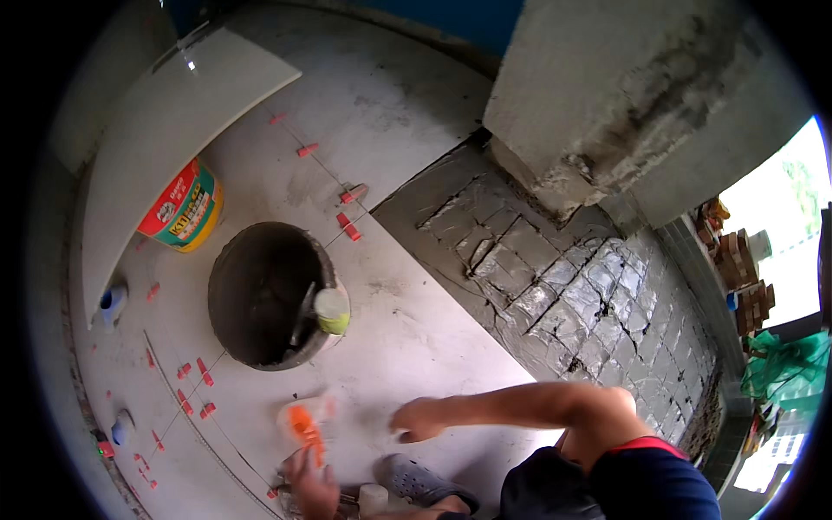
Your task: The person prepares a concrete floor with mortar and then works with another person to place a large tile into position, finishing by pressing it into place.
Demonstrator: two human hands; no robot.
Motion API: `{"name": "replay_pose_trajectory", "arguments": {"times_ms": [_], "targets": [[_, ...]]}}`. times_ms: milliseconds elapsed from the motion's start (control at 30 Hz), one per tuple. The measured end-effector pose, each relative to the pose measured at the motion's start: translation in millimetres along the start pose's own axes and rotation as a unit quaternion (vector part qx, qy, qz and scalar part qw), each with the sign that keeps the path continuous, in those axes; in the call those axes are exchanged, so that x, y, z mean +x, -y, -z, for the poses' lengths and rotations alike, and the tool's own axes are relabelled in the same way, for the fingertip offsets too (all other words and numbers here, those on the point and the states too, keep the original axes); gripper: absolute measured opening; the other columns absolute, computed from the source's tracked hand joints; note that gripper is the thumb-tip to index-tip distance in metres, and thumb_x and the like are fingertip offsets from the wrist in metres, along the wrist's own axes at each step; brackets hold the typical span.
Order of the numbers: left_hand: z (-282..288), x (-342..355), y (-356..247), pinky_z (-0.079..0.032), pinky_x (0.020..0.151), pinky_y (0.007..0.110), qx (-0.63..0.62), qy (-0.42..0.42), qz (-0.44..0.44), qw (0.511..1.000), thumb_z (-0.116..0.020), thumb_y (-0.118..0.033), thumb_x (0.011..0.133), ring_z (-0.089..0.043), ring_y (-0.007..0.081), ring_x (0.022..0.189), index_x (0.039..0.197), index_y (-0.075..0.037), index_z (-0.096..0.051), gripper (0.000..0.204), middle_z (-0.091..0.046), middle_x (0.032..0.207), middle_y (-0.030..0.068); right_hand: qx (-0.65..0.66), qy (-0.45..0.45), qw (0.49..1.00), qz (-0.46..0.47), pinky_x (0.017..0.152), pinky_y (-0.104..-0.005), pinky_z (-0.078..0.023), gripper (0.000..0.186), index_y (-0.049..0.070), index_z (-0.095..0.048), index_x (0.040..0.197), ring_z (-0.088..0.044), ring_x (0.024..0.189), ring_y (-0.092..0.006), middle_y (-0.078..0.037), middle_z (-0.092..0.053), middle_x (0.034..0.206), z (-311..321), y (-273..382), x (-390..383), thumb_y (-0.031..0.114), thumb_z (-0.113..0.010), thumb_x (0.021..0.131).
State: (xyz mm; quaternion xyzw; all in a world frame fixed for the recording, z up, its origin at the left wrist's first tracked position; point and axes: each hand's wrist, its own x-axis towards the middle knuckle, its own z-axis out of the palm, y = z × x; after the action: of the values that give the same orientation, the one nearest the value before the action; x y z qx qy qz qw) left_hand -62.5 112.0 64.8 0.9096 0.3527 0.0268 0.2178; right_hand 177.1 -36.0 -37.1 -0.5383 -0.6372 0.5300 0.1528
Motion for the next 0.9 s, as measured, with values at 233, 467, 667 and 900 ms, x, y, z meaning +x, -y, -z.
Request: {"name": "replay_pose_trajectory", "arguments": {"times_ms": [233,467,667,900], "targets": [[-115.3,22.4,-94.3,-0.045,0.067,0.046,0.001,0.075,-0.140,0.987,-0.061,-0.007,0.077,-0.057,0.0372,0.078,0.088,-0.002,-0.053,0.015,-0.057,0.085,0.0161,0.059,-0.201,0.951,-0.228,0.084,-0.0382,-0.050,0.044,0.004,-0.060,0.113,-0.064,0.097,-0.0302,-0.017,-0.064,0.109,10.6,-70.8,-314.5,0.038,-0.062,0.085],[-163.7,26.5,-119.4,-0.045,0.062,0.026,-0.152,0.083,0.023,0.985,-0.065,0.004,0.075,-0.052,0.0102,0.065,0.107,-0.002,-0.042,0.040,-0.052,0.076,0.0049,0.369,-0.464,0.770,-0.237,0.084,-0.0346,-0.051,0.030,0.000,-0.062,0.107,-0.065,0.094,-0.0246,-0.014,-0.066,0.100,-167.9,-68.6,-383.3,0.021,-0.064,0.086],[-177.0,29.7,-126.4,-0.043,0.058,0.032,-0.082,0.141,0.024,0.986,-0.072,-0.013,0.074,-0.047,0.0161,0.058,0.078,0.002,-0.051,0.025,-0.051,0.064,0.0063,0.330,-0.548,0.754,-0.151,0.075,-0.0358,-0.051,0.015,0.004,-0.064,0.097,-0.063,0.082,-0.0289,-0.014,-0.064,0.090,-286.9,-39.3,-322.8,0.013,-0.061,0.085],[-124.9,19.8,-194.2,-0.044,0.059,0.032,0.201,0.202,-0.103,0.953,-0.078,-0.016,0.068,-0.052,0.0190,0.060,0.078,0.003,-0.057,0.030,-0.058,0.070,0.0098,0.257,-0.419,0.868,-0.066,0.068,-0.0430,-0.050,0.025,0.007,-0.061,0.106,-0.061,0.077,-0.0326,-0.019,-0.061,0.099,-308.0,-29.6,-276.8,0.019,-0.060,0.084]]}}
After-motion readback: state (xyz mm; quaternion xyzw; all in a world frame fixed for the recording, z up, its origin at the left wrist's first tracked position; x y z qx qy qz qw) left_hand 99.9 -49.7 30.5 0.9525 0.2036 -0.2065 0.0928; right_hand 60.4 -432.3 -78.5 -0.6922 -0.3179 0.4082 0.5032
